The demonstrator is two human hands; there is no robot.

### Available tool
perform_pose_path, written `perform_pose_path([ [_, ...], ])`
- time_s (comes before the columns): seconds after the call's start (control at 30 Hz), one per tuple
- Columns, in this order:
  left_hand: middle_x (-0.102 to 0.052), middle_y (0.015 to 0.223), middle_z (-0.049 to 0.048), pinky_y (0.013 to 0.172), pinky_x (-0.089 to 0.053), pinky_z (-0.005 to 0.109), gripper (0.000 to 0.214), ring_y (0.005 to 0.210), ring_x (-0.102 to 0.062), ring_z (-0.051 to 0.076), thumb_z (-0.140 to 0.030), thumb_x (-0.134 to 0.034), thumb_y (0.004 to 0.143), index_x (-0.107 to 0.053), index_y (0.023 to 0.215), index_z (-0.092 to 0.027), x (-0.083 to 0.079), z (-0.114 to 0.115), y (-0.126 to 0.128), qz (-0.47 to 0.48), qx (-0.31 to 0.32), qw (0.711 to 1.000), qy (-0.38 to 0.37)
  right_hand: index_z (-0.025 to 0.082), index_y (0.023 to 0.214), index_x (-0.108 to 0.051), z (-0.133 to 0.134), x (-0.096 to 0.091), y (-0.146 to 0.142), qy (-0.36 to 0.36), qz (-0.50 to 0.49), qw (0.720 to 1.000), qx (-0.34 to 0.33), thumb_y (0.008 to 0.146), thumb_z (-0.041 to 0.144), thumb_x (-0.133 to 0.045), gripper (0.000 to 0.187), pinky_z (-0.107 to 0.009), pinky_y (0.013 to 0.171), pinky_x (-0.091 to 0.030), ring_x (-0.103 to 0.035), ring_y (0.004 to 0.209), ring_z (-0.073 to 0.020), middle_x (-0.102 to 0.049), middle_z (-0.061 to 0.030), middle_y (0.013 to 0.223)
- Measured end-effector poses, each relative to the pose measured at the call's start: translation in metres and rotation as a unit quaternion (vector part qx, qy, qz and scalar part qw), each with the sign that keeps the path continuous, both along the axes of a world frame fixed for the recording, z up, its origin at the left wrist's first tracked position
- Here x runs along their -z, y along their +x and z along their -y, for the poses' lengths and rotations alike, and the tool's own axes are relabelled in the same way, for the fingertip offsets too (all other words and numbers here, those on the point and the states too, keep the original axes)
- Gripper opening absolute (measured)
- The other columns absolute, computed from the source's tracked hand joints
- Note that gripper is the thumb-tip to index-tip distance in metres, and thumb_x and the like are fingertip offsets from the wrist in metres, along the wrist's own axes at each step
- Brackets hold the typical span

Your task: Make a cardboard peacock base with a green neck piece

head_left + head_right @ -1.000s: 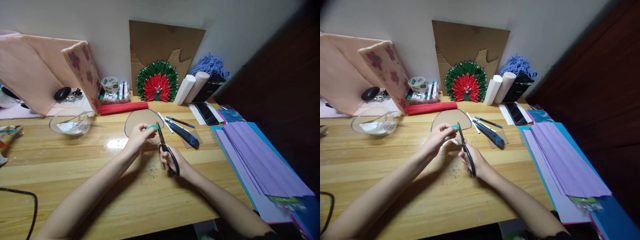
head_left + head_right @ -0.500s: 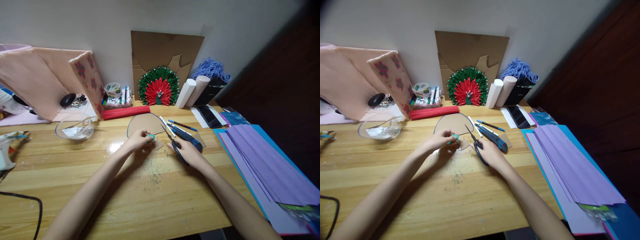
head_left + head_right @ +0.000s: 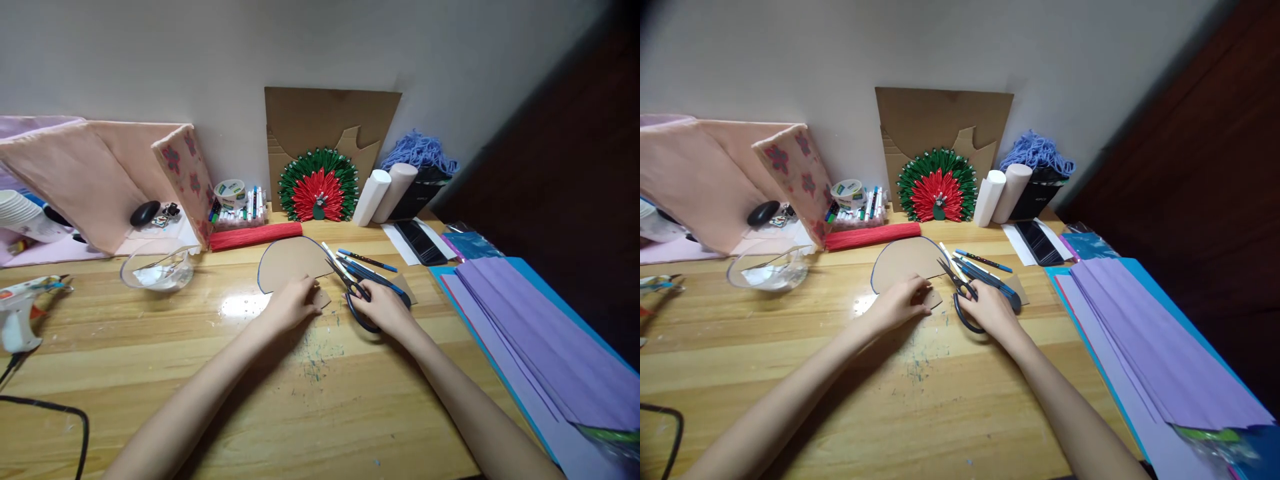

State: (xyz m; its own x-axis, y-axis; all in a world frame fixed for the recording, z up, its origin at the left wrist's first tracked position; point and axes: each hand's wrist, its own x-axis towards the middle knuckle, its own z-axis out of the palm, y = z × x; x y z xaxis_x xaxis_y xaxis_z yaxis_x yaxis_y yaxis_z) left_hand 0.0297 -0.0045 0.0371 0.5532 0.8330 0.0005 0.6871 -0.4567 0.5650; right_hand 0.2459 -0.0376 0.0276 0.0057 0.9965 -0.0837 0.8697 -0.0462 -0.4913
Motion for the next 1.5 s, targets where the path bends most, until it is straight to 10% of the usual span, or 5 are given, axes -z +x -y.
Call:
perform_pose_path([
  [0.3, -0.065, 0.083, 0.0062, 0.066, -0.041, 0.027, 0.023, 0.074, -0.058, 0.018, -0.03, -0.044, 0.088, -0.061, 0.084, -0.017, -0.021, -0.008, -0.018, -0.03, 0.018, 0.998, -0.048, 0.021, 0.067, -0.047, 0.002, 0.006, -0.007, 0.028, -0.055, 0.998, -0.023, 0.076, 0.049, -0.052, 0.03, -0.023, 0.051, -0.034, -0.05, 0.054, -0.0147, -0.056, 0.0011, 0.059],
  [0.57, -0.065, 0.082, 0.0056, 0.063, -0.037, 0.027, 0.031, 0.075, -0.056, 0.019, -0.038, -0.04, 0.086, -0.062, 0.076, -0.017, -0.101, -0.015, -0.161, -0.072, -0.225, 0.971, 0.04, 0.021, 0.075, -0.049, 0.008, 0.014, -0.038, 0.019, -0.119, 0.985, -0.121, 0.081, 0.049, -0.05, 0.029, -0.025, 0.056, -0.039, -0.052, 0.06, -0.0165, -0.056, 0.0007, 0.065],
  [0.83, -0.055, 0.057, 0.0002, 0.051, -0.029, 0.024, 0.03, 0.058, -0.05, 0.015, -0.042, -0.056, 0.073, -0.054, 0.058, -0.016, -0.073, -0.018, -0.256, -0.096, -0.406, 0.909, -0.01, 0.021, 0.075, -0.05, -0.016, -0.001, -0.09, 0.019, -0.162, 0.97, -0.181, 0.08, 0.046, -0.052, 0.025, -0.026, 0.056, -0.038, -0.05, 0.062, -0.0175, -0.054, 0.0004, 0.065],
  [1.13, -0.066, 0.096, 0.0106, 0.072, -0.041, 0.027, 0.028, 0.087, -0.058, 0.021, -0.037, -0.054, 0.078, -0.063, 0.089, -0.013, -0.084, -0.021, -0.228, -0.069, -0.425, 0.898, 0.093, 0.019, 0.079, -0.052, -0.016, 0.0, -0.086, 0.007, -0.276, 0.955, -0.111, 0.078, 0.047, -0.056, 0.028, -0.025, 0.055, -0.038, -0.05, 0.061, -0.0154, -0.052, 0.0005, 0.067],
  [1.5, -0.066, 0.087, 0.0046, 0.064, -0.04, 0.027, 0.023, 0.079, -0.057, 0.018, -0.038, -0.051, 0.082, -0.063, 0.084, -0.019, -0.094, -0.014, -0.119, -0.018, -0.17, 0.981, 0.088, 0.018, 0.079, -0.051, -0.012, 0.005, -0.011, 0.008, -0.441, 0.896, 0.061, 0.075, 0.056, -0.056, 0.039, -0.021, 0.042, -0.035, -0.041, 0.046, -0.0091, -0.044, 0.0041, 0.06],
])
